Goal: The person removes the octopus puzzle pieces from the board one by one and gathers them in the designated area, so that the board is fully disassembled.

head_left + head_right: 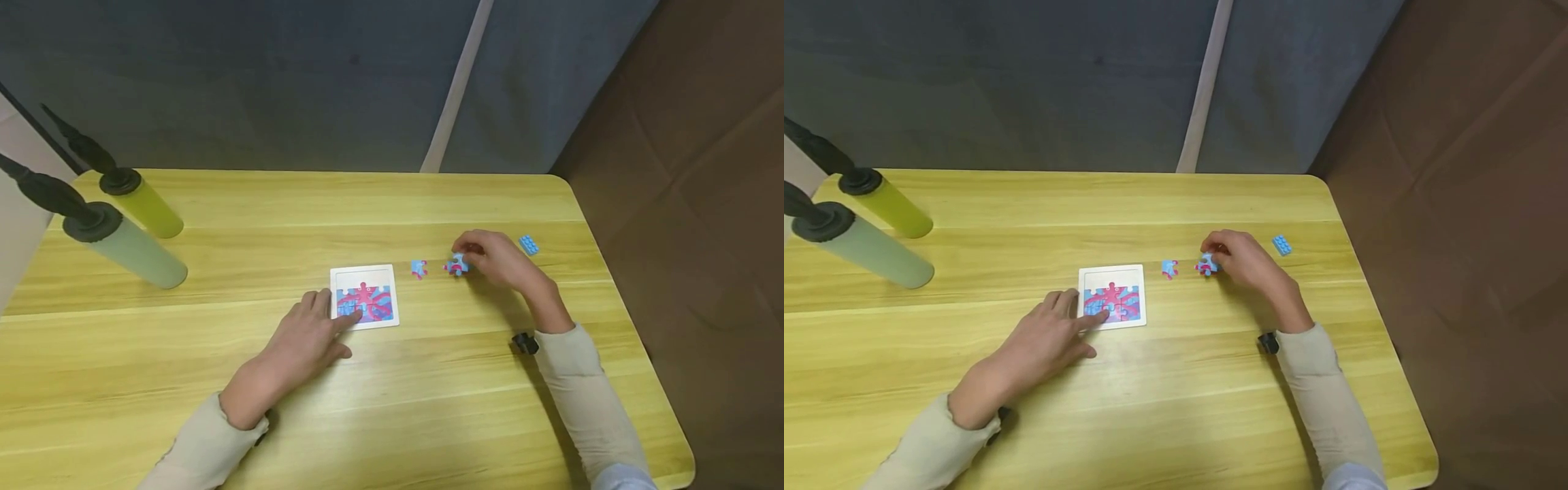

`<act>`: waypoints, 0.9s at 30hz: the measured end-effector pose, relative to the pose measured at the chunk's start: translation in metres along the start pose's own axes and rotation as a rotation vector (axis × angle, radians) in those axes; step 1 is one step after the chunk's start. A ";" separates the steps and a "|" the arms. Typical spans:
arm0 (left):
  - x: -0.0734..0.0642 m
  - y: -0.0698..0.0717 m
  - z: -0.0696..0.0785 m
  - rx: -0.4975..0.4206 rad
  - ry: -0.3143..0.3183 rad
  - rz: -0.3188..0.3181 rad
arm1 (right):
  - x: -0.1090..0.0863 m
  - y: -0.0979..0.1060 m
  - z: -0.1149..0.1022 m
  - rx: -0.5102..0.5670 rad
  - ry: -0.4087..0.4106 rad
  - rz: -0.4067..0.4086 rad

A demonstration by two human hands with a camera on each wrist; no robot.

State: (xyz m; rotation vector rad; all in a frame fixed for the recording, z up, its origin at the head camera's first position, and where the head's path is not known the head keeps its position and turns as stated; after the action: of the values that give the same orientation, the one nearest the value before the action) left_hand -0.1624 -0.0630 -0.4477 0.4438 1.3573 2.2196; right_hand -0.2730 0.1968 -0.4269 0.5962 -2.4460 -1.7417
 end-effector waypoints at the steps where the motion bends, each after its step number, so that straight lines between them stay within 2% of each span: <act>1: 0.000 0.000 0.000 0.003 -0.002 0.004 | -0.001 0.000 0.003 0.001 -0.007 0.000; 7: 0.000 0.001 0.001 0.011 -0.007 0.011 | -0.005 0.001 0.017 0.007 -0.037 0.001; 27: 0.000 0.001 0.000 0.000 -0.006 0.009 | -0.010 -0.001 0.049 -0.002 -0.057 -0.039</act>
State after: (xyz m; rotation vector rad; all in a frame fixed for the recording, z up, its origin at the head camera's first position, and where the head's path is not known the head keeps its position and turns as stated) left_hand -0.1622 -0.0632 -0.4468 0.4570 1.3551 2.2238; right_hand -0.2774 0.2445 -0.4431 0.6066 -2.4866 -1.7997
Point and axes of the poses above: each hand's wrist, its own x-axis towards the middle knuckle, its own y-axis out of the back of the hand, z = x × y, the point moved 10 cm from there along x, towards the middle knuckle, and after that the axes turned 12 degrees about -x, right-handed, at the moved point
